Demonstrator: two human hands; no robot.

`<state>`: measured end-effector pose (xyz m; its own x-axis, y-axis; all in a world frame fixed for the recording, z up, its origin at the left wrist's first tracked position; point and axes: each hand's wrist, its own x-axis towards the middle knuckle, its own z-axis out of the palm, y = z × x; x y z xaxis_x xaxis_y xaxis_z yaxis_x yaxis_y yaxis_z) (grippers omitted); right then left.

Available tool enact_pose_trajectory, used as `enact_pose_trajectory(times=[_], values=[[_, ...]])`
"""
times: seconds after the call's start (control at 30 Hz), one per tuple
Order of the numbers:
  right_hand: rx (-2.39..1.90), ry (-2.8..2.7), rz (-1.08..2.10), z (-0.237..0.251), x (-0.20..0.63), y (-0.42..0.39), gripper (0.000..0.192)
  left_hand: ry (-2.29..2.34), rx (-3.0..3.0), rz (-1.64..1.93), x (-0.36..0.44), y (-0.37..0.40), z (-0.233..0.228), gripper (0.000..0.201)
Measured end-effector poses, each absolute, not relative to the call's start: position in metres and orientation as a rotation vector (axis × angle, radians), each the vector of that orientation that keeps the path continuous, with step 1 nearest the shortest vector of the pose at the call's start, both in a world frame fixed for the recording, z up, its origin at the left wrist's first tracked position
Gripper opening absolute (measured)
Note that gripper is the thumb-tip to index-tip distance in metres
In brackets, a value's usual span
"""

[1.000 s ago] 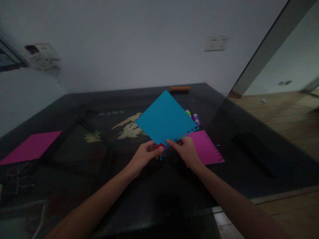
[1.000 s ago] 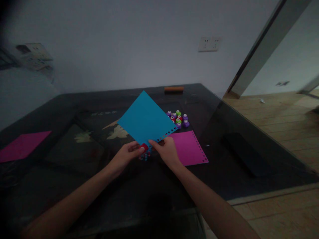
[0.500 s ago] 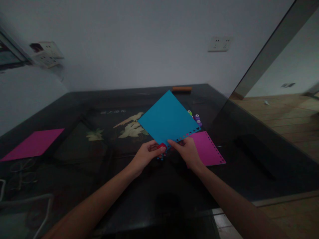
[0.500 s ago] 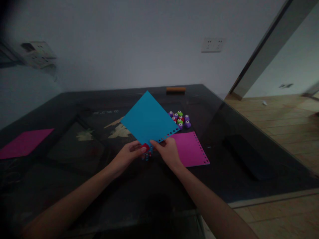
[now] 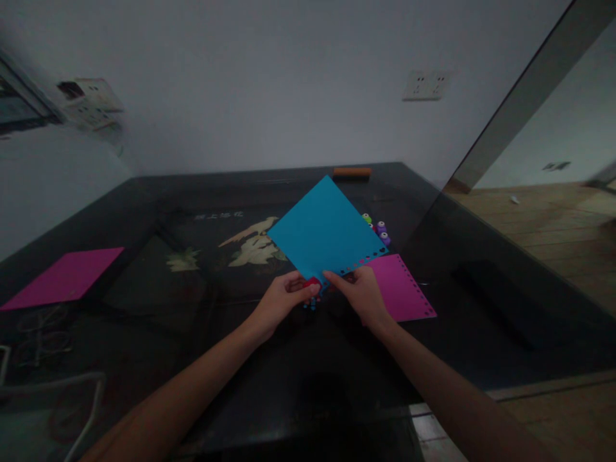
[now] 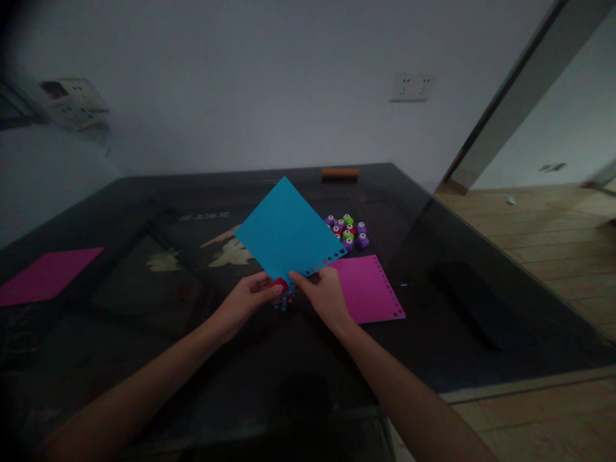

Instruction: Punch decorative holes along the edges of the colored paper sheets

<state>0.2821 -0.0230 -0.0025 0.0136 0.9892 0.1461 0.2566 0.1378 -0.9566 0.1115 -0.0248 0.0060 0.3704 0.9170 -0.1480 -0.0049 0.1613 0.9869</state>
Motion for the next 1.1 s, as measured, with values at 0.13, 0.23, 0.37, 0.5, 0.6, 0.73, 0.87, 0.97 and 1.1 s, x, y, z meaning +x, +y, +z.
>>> enact_pose_trajectory(times=[0.13,0.23,0.37,0.5,0.6,0.73,0.87,0.97,1.1], values=[[-1.312,-1.435,0.94,-0.0026,0.282,-0.0231,0.022,0.965,1.203,0.84,0.1118,-0.025,0.0066,0.037],[-1.32,-1.419,0.947,-0.0026,0.2817,-0.0234,0.023,0.971,1.2,0.841,0.1125,-0.0254,0.0072,0.038],[-1.316,-1.414,0.969,-0.0017,0.2814,-0.0239,0.023,0.974,1.185,0.861,0.1135,-0.0263,0.0076,0.038],[-1.333,-1.428,0.949,0.0007,0.2817,-0.0249,0.024,0.97,1.158,0.861,0.1137,-0.0267,0.0079,0.037],[-1.346,-1.424,0.944,0.0021,0.2816,-0.0255,0.024,0.963,1.154,0.859,0.1136,-0.0267,0.0078,0.036],[-1.341,-1.419,0.942,0.0018,0.2809,-0.0254,0.025,0.97,1.17,0.851,0.1134,-0.0268,0.0078,0.035],[-1.342,-1.41,0.909,0.0002,0.2805,-0.0245,0.025,0.958,1.175,0.843,0.1134,-0.0269,0.0078,0.035],[-1.335,-1.4,0.924,-0.0005,0.2803,-0.0243,0.024,0.968,1.197,0.844,0.1133,-0.0269,0.0076,0.035],[-1.342,-1.397,0.941,-0.0011,0.2803,-0.0245,0.024,0.967,1.204,0.846,0.1131,-0.0269,0.0067,0.035]])
